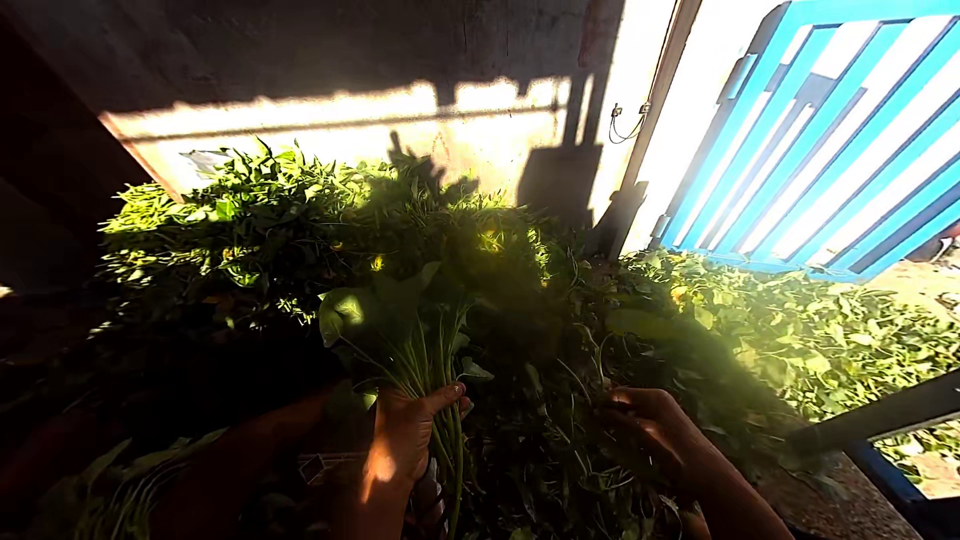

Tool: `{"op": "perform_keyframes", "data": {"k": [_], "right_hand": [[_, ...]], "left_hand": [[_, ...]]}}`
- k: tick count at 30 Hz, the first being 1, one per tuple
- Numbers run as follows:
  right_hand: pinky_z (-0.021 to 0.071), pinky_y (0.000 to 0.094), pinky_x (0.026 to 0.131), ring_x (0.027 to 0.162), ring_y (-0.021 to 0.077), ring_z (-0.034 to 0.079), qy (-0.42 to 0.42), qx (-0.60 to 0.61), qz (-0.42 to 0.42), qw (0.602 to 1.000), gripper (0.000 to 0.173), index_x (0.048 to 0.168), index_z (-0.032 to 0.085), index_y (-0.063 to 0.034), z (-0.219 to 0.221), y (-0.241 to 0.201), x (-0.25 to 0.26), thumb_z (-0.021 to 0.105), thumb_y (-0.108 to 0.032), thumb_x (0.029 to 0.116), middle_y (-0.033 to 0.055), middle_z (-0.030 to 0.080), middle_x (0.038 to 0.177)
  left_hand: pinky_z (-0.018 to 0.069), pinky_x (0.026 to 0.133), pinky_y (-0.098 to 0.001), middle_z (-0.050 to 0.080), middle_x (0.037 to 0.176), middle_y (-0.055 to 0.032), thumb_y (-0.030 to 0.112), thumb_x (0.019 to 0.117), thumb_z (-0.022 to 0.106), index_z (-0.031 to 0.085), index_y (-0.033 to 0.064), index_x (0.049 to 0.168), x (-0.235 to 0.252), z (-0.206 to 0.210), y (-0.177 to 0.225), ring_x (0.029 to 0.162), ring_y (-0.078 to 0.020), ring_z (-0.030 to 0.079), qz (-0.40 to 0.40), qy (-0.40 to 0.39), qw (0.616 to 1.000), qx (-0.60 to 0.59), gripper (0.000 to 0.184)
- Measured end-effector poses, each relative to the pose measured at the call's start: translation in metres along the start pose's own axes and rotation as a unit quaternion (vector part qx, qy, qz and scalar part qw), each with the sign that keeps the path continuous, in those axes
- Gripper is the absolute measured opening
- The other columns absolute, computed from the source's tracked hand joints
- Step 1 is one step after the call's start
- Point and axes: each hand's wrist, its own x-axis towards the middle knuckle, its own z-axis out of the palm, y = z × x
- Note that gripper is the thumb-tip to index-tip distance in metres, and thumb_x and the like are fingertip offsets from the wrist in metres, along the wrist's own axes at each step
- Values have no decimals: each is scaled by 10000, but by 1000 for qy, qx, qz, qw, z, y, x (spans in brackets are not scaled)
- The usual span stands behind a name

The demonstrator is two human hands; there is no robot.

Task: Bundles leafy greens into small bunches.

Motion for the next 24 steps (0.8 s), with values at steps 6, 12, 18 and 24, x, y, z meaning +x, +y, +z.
{"op": "perform_keyframes", "data": {"k": [6,12,18,24], "right_hand": [[568,275,738,766,72,693,8,-27,10,1000,114,888,780,-105,5,-5,5,726,-198,927,-9,751,826],[575,301,701,725,150,685,22,62,-15,998,189,864,755,-54,20,-27,12,742,-235,919,69,723,776],[591,300,743,762,155,711,-23,124,-26,992,199,906,735,-7,69,-50,19,677,-180,983,87,743,816],[544,261,658,686,114,660,-38,100,-57,993,196,858,698,-32,92,-48,29,672,-185,977,41,694,738]], "left_hand": [[659,648,-467,729,888,-271,-181,797,745,599,-124,1104,-1,2,-5,710,-372,745,1,-13,1000,17,344],[657,683,-464,724,870,-269,-210,749,760,611,-138,1041,-3,5,-10,716,-368,739,21,-44,999,22,335],[652,723,-424,734,857,-235,-184,722,795,619,-122,1009,-14,15,-19,736,-326,743,8,-112,992,59,342],[645,751,-409,736,867,-206,-110,694,860,663,-99,997,-16,13,-23,762,-280,738,17,-147,987,62,361]]}}
